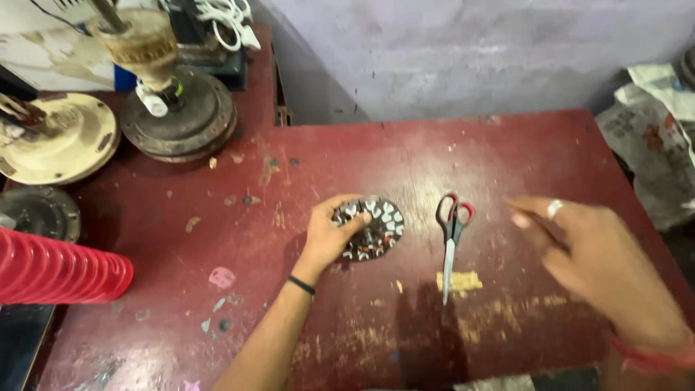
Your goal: The person winds copper wire around the slots of a motor stator by hand, threading the wire through each slot in sequence. They use scissors to cut the wire after completing a section and continue winding additional turns.
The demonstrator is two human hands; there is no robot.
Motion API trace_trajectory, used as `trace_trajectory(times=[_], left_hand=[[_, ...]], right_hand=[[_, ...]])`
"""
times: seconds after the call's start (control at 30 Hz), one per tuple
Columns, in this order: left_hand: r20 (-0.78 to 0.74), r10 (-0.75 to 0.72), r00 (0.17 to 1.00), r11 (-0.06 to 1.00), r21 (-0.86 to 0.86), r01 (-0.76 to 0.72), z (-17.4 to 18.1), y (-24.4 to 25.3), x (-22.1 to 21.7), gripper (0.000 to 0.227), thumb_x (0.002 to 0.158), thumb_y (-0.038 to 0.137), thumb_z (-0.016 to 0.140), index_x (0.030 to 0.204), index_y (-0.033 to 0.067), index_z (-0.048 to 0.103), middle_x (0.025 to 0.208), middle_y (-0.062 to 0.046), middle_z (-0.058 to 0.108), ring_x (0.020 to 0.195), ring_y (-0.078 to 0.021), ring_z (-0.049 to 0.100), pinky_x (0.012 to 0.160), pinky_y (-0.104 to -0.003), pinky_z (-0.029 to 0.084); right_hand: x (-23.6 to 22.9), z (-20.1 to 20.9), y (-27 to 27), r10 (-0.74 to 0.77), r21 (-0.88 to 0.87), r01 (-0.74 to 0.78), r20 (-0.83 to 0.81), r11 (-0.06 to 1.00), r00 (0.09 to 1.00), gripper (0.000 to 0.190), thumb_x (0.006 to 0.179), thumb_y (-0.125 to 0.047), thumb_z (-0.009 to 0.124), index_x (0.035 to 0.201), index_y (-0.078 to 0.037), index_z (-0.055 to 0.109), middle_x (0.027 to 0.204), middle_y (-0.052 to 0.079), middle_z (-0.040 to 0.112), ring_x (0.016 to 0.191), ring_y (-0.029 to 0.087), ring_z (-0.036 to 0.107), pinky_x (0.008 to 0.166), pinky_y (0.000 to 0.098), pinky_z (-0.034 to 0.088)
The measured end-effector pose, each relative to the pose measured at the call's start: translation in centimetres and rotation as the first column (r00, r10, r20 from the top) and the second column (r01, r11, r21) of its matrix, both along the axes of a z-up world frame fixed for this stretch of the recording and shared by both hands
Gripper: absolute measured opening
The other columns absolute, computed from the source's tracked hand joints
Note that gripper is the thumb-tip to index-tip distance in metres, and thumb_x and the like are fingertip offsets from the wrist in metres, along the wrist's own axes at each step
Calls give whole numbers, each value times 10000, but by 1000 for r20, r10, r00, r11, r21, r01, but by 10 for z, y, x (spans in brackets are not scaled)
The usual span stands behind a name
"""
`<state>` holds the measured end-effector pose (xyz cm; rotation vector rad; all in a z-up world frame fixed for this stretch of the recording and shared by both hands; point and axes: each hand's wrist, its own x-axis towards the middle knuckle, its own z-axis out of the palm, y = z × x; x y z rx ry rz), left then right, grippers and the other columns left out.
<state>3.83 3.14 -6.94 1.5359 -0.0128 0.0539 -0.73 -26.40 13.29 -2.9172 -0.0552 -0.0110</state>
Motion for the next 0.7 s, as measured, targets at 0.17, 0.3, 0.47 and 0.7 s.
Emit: trace_trajectory(times=[0.17,0.3,0.47,0.7], left_hand=[[-16,-68,998,981,-182,64,2,1,6,284,825,55,787,1099,-8,745,960,-66,778,843,-106,707,780,-270,582],[-33,-46,998,984,-176,40,-1,0,5,291,813,35,785,1097,-19,747,957,-65,782,834,-107,709,780,-268,582],[-37,-13,999,974,-227,4,-2,-5,6,284,826,32,771,1103,-24,746,962,-60,776,846,-102,701,784,-268,576],[-73,8,997,975,-222,-24,-2,-6,6,296,813,27,775,1102,-28,752,954,-64,777,835,-108,697,770,-274,574]], right_hand=[[37,-60,36,265,388,-352,260,852,928,274,860,-144,758,1133,-158,769,1165,65,759,1034,211,745,829,336,616],[52,-103,77,445,354,-577,389,736,807,311,822,-80,772,1120,-167,790,1327,72,672,1237,278,635,1012,382,534],[50,-126,97,531,360,-682,437,636,726,280,802,-80,800,1063,-179,808,1321,117,652,1221,329,613,992,388,527],[54,-128,95,519,362,-717,508,596,688,203,762,-144,844,962,-165,816,1288,130,662,1207,327,611,976,404,521]])
